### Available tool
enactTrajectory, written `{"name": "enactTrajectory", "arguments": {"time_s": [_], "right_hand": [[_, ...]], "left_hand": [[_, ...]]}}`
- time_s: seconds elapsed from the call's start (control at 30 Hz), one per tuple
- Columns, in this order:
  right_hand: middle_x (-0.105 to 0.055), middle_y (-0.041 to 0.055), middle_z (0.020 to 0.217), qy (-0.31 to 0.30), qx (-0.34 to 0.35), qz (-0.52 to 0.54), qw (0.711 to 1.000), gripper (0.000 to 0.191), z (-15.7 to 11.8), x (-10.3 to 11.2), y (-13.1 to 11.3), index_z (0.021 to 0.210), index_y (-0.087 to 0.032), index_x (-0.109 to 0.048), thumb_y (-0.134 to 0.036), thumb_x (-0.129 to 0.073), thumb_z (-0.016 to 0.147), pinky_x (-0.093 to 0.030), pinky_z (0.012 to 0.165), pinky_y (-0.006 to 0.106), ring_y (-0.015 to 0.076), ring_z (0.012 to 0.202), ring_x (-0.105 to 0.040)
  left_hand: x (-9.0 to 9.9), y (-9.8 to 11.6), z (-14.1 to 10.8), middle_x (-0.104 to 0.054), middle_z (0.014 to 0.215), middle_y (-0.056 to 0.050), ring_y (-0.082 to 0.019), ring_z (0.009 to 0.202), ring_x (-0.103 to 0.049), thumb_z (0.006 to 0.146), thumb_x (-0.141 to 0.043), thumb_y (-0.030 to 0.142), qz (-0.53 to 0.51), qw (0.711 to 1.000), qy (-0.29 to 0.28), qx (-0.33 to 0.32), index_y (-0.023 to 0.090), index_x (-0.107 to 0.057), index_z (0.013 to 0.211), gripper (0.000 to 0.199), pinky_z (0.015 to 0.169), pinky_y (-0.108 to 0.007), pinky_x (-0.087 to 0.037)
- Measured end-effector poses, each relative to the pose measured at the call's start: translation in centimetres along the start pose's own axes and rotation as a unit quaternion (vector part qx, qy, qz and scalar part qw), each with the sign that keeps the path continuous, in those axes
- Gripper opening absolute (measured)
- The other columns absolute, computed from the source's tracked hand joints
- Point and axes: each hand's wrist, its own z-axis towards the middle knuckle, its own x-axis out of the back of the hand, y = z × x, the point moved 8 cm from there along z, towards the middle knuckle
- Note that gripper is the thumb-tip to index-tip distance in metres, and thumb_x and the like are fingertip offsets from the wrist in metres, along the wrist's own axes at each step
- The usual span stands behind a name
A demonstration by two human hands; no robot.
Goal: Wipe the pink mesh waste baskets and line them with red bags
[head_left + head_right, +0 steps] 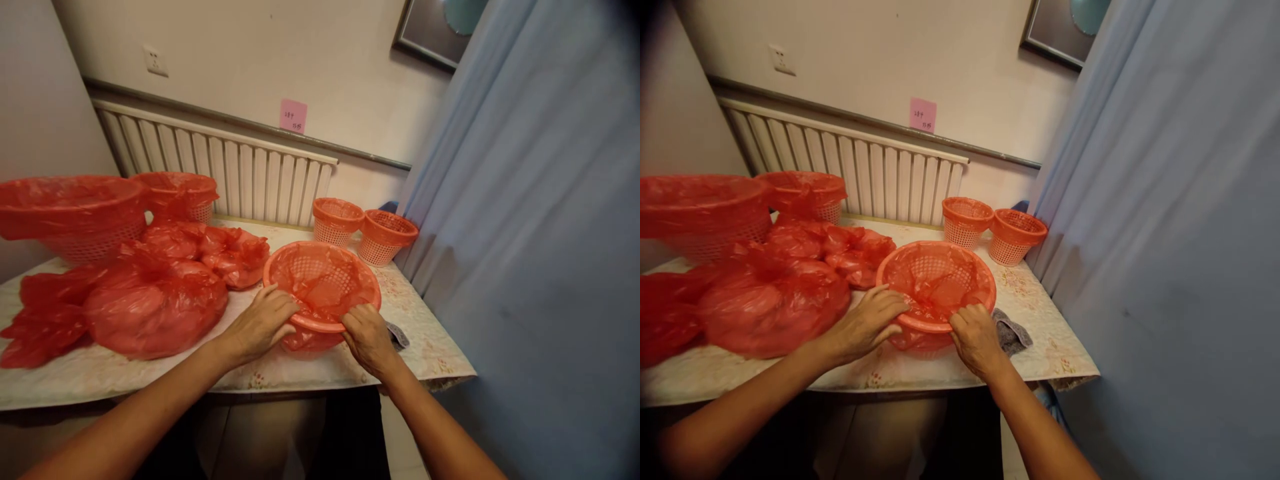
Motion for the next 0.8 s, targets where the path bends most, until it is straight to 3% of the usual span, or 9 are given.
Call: {"name": "enactTrajectory", "arguments": {"time_s": [0.1, 0.17, 0.27, 0.33, 0.43, 0.53, 0.6, 0.7, 0.8], "right_hand": [[-0.056, 0.0029, 0.073, 0.002, -0.005, -0.013, 1.0, 0.021, 0.5, -0.1, -1.1, 0.074, -0.018, -0.052, -0.023, -0.047, 0.094, -0.026, 0.069, 0.033, 0.0183, 0.072, -0.043], [-0.057, 0.003, 0.073, -0.002, -0.007, -0.017, 1.0, 0.021, 0.7, -0.2, -1.7, 0.074, -0.018, -0.053, -0.023, -0.047, 0.093, -0.026, 0.069, 0.033, 0.0183, 0.073, -0.044], [-0.059, 0.0036, 0.075, -0.022, -0.011, -0.013, 1.0, 0.019, 0.8, -0.4, -2.1, 0.077, -0.018, -0.055, -0.025, -0.048, 0.094, -0.027, 0.07, 0.033, 0.0182, 0.074, -0.046], [-0.06, 0.0041, 0.077, -0.055, -0.01, 0.008, 0.998, 0.02, 0.8, -0.3, -2.3, 0.079, -0.018, -0.056, -0.03, -0.05, 0.094, -0.029, 0.07, 0.032, 0.0183, 0.075, -0.048], [-0.062, 0.0043, 0.082, -0.121, -0.008, 0.11, 0.987, 0.024, 1.1, 0.9, -2.1, 0.086, -0.017, -0.059, -0.039, -0.052, 0.094, -0.035, 0.071, 0.03, 0.0174, 0.077, -0.052], [-0.065, 0.0027, 0.089, -0.18, -0.024, 0.277, 0.944, 0.021, 1.9, 2.8, -1.4, 0.096, -0.019, -0.062, -0.035, -0.049, 0.095, -0.041, 0.074, 0.026, 0.0143, 0.08, -0.057], [-0.067, 0.002, 0.091, -0.201, -0.04, 0.335, 0.92, 0.018, 2.6, 3.4, -0.8, 0.099, -0.019, -0.064, -0.029, -0.05, 0.095, -0.044, 0.076, 0.025, 0.0134, 0.082, -0.06], [-0.07, 0.0008, 0.093, -0.24, -0.006, 0.308, 0.921, 0.017, 3.3, 1.4, -1.7, 0.101, -0.021, -0.066, -0.018, -0.054, 0.089, -0.046, 0.075, 0.024, 0.0129, 0.08, -0.062], [-0.07, -0.0033, 0.073, -0.285, 0.106, 0.179, 0.936, 0.01, 3.1, -3.4, -4.9, 0.083, -0.021, -0.069, -0.013, -0.065, 0.078, -0.043, 0.057, 0.019, 0.01, 0.06, -0.058]], "left_hand": [[-0.4, 2.3, 0.4, -0.062, 0.112, -0.008, -0.025, 0.109, -0.05, 0.089, -0.062, 0.024, 0.006, 1.0, -0.002, -0.012, 0.018, -0.049, 0.12, 0.035, 0.104, -0.048, -0.029], [-1.0, 3.1, 0.7, -0.063, 0.104, -0.007, -0.024, 0.102, -0.053, 0.09, -0.059, 0.023, 0.015, 1.0, -0.001, -0.017, 0.017, -0.052, 0.116, 0.028, 0.099, -0.045, -0.034], [-1.8, 2.8, 1.0, -0.062, 0.086, -0.005, -0.022, 0.085, -0.052, 0.094, -0.05, 0.019, 0.04, 0.999, 0.016, -0.005, 0.016, -0.058, 0.1, 0.011, 0.086, -0.04, -0.04], [-2.1, 2.5, 1.0, -0.06, 0.08, -0.004, -0.021, 0.078, -0.049, 0.096, -0.045, 0.019, 0.056, 0.998, 0.029, -0.002, 0.016, -0.059, 0.09, 0.016, 0.08, -0.037, -0.04], [-2.2, 2.8, 0.6, -0.058, 0.078, -0.004, -0.02, 0.076, -0.048, 0.097, -0.04, 0.018, 0.063, 0.997, 0.051, -0.017, 0.016, -0.058, 0.084, 0.022, 0.079, -0.037, -0.039], [-2.2, 4.2, 0.1, -0.055, 0.074, -0.003, -0.019, 0.073, -0.046, 0.096, -0.036, 0.012, 0.067, 0.995, 0.064, -0.04, 0.016, -0.055, 0.08, 0.026, 0.08, -0.038, -0.038], [-2.5, 5.4, -0.2, -0.054, 0.072, -0.003, -0.018, 0.071, -0.045, 0.094, -0.036, 0.009, 0.073, 0.994, 0.062, -0.057, 0.016, -0.054, 0.078, 0.026, 0.082, -0.039, -0.039], [-3.1, 7.6, -0.7, -0.054, 0.073, -0.003, -0.019, 0.07, -0.045, 0.093, -0.037, 0.009, 0.078, 0.991, 0.059, -0.087, 0.016, -0.055, 0.082, 0.022, 0.085, -0.042, -0.04], [-3.6, 9.4, -1.2, -0.054, 0.073, -0.003, -0.019, 0.071, -0.046, 0.092, -0.036, 0.01, 0.068, 0.989, 0.056, -0.116, 0.016, -0.057, 0.084, 0.022, 0.086, -0.043, -0.041]]}}
